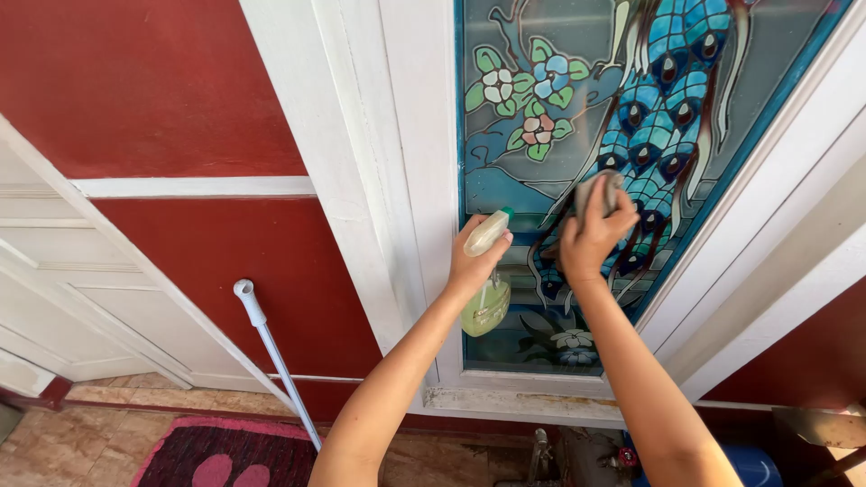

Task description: Cleaning a decorative glass door using a spray bottle and a cloth

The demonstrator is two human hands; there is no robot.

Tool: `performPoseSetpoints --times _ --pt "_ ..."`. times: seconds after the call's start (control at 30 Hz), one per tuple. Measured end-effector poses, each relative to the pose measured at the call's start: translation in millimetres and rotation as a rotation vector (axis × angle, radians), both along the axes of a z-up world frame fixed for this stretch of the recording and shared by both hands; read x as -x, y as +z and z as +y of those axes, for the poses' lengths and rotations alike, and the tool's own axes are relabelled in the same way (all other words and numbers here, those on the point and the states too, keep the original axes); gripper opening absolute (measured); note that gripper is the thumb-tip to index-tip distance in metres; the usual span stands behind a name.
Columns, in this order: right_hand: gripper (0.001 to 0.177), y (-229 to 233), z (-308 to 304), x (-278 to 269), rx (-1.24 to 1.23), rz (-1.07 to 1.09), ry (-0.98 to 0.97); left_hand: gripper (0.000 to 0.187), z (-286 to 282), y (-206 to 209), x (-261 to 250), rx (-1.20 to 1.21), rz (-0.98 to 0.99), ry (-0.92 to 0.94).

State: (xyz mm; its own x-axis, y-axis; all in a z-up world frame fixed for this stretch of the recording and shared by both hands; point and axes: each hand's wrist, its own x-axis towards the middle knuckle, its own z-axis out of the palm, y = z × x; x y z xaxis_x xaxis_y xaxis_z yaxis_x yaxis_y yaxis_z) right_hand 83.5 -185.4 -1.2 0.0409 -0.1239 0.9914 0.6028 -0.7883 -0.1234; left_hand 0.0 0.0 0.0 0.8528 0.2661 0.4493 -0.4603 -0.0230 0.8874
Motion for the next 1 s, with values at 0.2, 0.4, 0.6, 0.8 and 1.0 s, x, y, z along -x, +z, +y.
performPoseSetpoints --times 0.2,0.4,0.6,0.8,1.0 --pt "0.042 -26 62 20 0.486 -0.017 0.020 0.023 42 9 16 0.031 0.025 0.061" --pt "0.040 18 79 18 0.537 -0.054 0.093 0.024 81 36 51 -0.001 0.022 0.138" --pt "0.039 151 118 33 0.444 -0.338 0.339 0.031 122 96 78 0.079 -0.065 0.249" --pt "0.057 219 148 73 0.473 -0.343 0.474 0.042 158 209 112 0.128 -0.202 0.363" --pt "0.065 245 185 53 0.371 -0.317 0.562 0.017 156 285 136 0.021 -0.125 0.458"
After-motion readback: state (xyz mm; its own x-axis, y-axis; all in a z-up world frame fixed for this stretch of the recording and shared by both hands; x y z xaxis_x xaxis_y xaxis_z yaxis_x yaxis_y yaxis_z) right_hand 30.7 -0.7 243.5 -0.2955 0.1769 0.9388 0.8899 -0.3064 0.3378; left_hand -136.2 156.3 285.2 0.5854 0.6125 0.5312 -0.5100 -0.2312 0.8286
